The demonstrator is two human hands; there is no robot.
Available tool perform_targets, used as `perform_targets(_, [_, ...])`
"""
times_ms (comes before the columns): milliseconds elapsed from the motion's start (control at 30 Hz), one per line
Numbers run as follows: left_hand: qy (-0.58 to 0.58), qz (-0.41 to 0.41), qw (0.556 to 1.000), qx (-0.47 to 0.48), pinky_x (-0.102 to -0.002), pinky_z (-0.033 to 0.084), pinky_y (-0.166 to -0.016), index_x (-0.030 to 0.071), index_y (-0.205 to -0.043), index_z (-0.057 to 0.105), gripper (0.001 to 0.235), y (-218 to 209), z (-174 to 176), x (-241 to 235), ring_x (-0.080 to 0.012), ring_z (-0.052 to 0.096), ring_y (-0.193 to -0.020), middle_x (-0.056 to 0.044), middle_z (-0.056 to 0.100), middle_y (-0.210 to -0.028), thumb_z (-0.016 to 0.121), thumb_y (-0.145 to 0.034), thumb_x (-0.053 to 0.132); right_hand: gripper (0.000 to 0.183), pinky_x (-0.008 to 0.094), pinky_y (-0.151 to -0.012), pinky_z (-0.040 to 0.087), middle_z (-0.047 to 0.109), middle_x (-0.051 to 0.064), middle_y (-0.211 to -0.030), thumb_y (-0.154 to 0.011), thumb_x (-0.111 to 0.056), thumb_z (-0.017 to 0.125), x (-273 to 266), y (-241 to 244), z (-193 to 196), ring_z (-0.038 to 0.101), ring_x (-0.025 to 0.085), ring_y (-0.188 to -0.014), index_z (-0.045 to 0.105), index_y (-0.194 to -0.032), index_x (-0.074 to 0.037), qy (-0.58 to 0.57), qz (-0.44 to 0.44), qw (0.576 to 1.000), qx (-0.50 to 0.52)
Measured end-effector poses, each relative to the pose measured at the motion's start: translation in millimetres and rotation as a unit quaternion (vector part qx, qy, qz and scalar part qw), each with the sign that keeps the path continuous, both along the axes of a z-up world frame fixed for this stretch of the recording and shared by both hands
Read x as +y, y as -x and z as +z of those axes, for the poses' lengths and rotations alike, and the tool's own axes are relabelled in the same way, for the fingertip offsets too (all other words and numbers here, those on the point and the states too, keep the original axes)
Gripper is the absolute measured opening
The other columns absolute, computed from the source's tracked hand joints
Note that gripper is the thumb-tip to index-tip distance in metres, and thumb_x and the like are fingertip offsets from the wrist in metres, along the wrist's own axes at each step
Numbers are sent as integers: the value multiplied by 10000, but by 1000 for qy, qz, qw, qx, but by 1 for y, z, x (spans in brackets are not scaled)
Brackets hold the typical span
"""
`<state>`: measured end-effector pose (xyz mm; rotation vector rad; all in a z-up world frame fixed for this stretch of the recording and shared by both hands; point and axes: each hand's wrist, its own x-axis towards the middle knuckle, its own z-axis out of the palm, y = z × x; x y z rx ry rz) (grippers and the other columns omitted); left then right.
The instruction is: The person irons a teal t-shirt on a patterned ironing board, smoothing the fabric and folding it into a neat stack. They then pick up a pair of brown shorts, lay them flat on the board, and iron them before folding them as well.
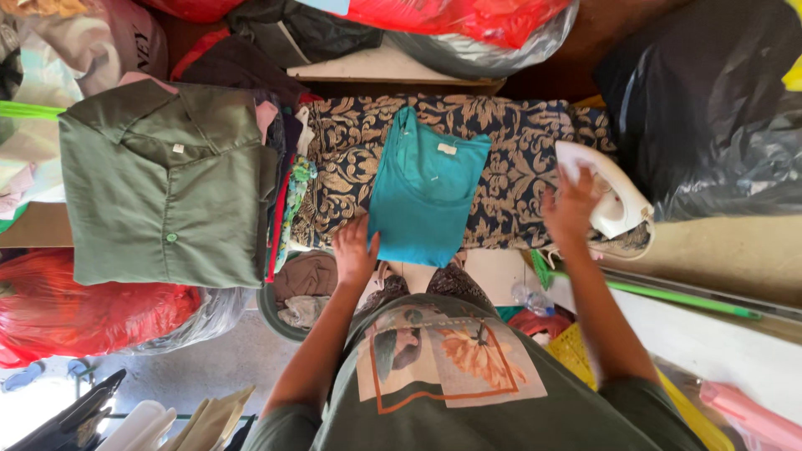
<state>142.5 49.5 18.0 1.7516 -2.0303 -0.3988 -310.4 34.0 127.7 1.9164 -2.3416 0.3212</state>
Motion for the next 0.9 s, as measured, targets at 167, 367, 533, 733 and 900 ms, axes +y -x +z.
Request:
perform_targets(167, [-13,70,997,-43,-511,425,-909,124,-1144,657,344,5,13,-5,-328,584,-1102,-104,655,-1141,703,-919,380,715,597,-1028,435,570,235,-1401,-935,-310,696,-10,109,9,543,423,-1289,501,-1583,-79,-124,-67,989,49])
perform_targets(367, [-25,139,990,-9,-502,436,-874,147,-957,633,235,23,-10,-22,-300,611,-1059,-48,667,-997,741,-885,342,597,444,-733,592,742,162,-1095,-966,-488,712,-48,95,40,741,306,-839,590,-1494,-237,-201,12,980,-13])
perform_targets(533, [-56,219,974,17,-505,440,-895,169,-932,631,160,17,-27,-17,-285,635,-960,-28,677,-913,735,-932,291,523,392,-675,618,726,122,-1222,-931,-412,731,-88,-15,47,748,257,-765,626,-1406,-221,-126,205,960,-145])
perform_targets(733, [-32,228,973,-19,-535,424,-874,158,-883,615,163,21,-12,-11,-284,638,-978,-24,680,-899,725,-891,277,465,414,-537,583,714,150,-922,-934,-361,734,-137,-154,30,734,302,-707,615,-1311,-116,-111,366,924,12])
perform_targets(900, [-57,267,962,7,-536,416,-862,159,-918,616,150,27,-16,-16,-297,611,-1027,-35,672,-962,709,-925,277,452,436,-555,574,717,140,-931,-896,-360,749,-179,-186,24,729,335,-721,613,-1249,-114,-45,333,942,-10])
